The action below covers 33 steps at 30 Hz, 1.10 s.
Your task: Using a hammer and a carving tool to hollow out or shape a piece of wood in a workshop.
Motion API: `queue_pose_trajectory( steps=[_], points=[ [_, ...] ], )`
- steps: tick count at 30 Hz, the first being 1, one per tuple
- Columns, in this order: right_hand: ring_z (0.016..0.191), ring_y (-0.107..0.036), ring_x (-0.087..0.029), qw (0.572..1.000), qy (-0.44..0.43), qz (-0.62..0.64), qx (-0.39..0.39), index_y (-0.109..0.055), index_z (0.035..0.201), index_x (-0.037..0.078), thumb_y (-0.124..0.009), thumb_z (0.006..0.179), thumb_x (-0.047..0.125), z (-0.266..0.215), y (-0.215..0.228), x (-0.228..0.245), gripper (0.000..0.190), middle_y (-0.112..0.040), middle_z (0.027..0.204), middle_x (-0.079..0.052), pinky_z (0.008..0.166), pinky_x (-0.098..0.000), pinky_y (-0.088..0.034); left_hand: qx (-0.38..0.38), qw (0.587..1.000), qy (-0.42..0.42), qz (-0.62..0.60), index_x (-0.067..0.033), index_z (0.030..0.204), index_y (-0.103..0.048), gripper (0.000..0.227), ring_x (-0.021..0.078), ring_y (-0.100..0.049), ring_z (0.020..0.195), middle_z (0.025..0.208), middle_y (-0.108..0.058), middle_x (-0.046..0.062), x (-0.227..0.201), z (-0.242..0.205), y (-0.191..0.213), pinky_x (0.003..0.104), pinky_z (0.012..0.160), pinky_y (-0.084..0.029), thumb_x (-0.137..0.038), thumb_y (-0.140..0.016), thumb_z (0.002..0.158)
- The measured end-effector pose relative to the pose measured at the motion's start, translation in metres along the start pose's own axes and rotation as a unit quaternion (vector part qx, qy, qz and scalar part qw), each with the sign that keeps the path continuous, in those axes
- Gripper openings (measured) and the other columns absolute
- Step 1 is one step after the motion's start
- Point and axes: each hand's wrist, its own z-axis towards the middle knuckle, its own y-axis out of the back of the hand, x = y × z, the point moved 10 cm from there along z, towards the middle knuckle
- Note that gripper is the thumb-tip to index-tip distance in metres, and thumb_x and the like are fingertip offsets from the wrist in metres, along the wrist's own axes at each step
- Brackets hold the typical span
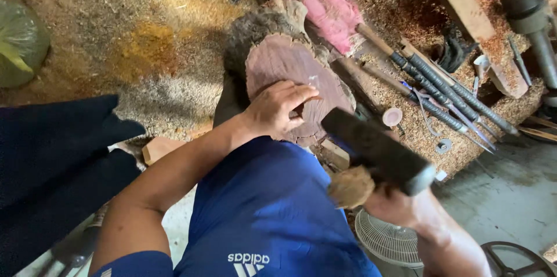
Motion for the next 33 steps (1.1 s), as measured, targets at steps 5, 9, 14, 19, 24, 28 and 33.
queue_pose_trajectory(
  steps=[5,9,14,19,24,28,33],
  points=[
    [0.077,-0.068,-0.018,0.999,-0.025,-0.038,0.021,-0.059,0.14,0.012,-0.073,0.072,0.009,0.026,-0.024,-0.021,0.069,-0.072,0.097,-0.01,0.071,-0.033,-0.057,0.047,0.998,-0.034,-0.011,-0.0085,0.141,-0.058,0.063,0.031,-0.064,0.129,0.14,-0.067,0.013,0.018,0.001,-0.003,0.041,0.112,-0.052,-0.012,-0.078,0.082],
    [0.084,-0.066,-0.017,0.999,0.034,0.022,-0.028,-0.059,0.132,0.009,-0.073,0.075,0.013,0.003,-0.007,-0.053,0.059,-0.07,0.101,-0.009,0.075,-0.0326,-0.056,-0.061,0.998,0.001,-0.021,-0.004,0.142,-0.055,0.066,0.0354,-0.059,0.132,0.14,-0.061,0.021,0.021,-0.016,0.065,0.044,0.115,-0.049,-0.005,-0.07,0.078],
    [0.064,-0.065,-0.02,0.963,-0.259,-0.065,-0.043,-0.072,0.111,0.011,-0.081,0.081,0.023,-0.012,0.008,-0.095,0.034,-0.071,0.076,-0.008,0.059,-0.0341,-0.052,-0.225,0.961,0.161,0.003,-0.0051,0.135,-0.061,0.052,0.0194,-0.063,0.104,0.125,-0.066,0.012,0.084,-0.067,0.106,0.033,0.091,-0.059,-0.004,-0.075,0.085],
    [0.062,-0.063,-0.017,0.996,-0.048,-0.062,-0.033,-0.068,0.119,0.009,-0.075,0.076,0.013,0.031,-0.012,-0.042,0.043,-0.071,0.083,-0.007,0.058,-0.0301,-0.053,-0.221,0.96,0.17,-0.013,-0.0068,0.137,-0.06,0.052,0.0198,-0.065,0.107,0.127,-0.065,0.011,0.068,-0.055,0.105,0.033,0.09,-0.056,-0.001,-0.078,0.088],
    [0.07,-0.069,-0.013,0.995,-0.069,-0.067,0.009,-0.061,0.115,0.009,-0.078,0.072,0.011,0.027,-0.01,-0.043,0.046,-0.072,0.078,-0.008,0.066,-0.0288,-0.055,-0.193,0.968,0.158,-0.007,-0.0069,0.135,-0.06,0.049,0.02,-0.064,0.104,0.127,-0.065,0.011,0.054,-0.05,0.095,0.032,0.088,-0.056,-0.002,-0.078,0.09],
    [0.078,-0.07,-0.019,0.995,-0.083,0.024,-0.059,-0.063,0.126,0.012,-0.074,0.076,0.009,0.005,0.019,-0.043,0.051,-0.074,0.096,-0.01,0.065,-0.0322,-0.058,-0.215,0.963,0.164,-0.004,-0.006,0.131,-0.062,0.044,0.0205,-0.065,0.104,0.125,-0.065,0.011,0.051,-0.049,0.099,0.033,0.091,-0.056,-0.001,-0.075,0.09],
    [0.094,-0.07,-0.019,0.995,0.086,0.031,-0.05,-0.058,0.13,0.006,-0.079,0.073,0.009,0.023,0.002,-0.017,0.061,-0.071,0.106,-0.012,0.078,-0.0316,-0.059,-0.195,0.965,0.172,-0.027,-0.0049,0.13,-0.062,0.042,0.0193,-0.065,0.103,0.119,-0.064,0.01,0.06,-0.039,0.09,0.031,0.091,-0.057,0.001,-0.072,0.09]
  ],
)
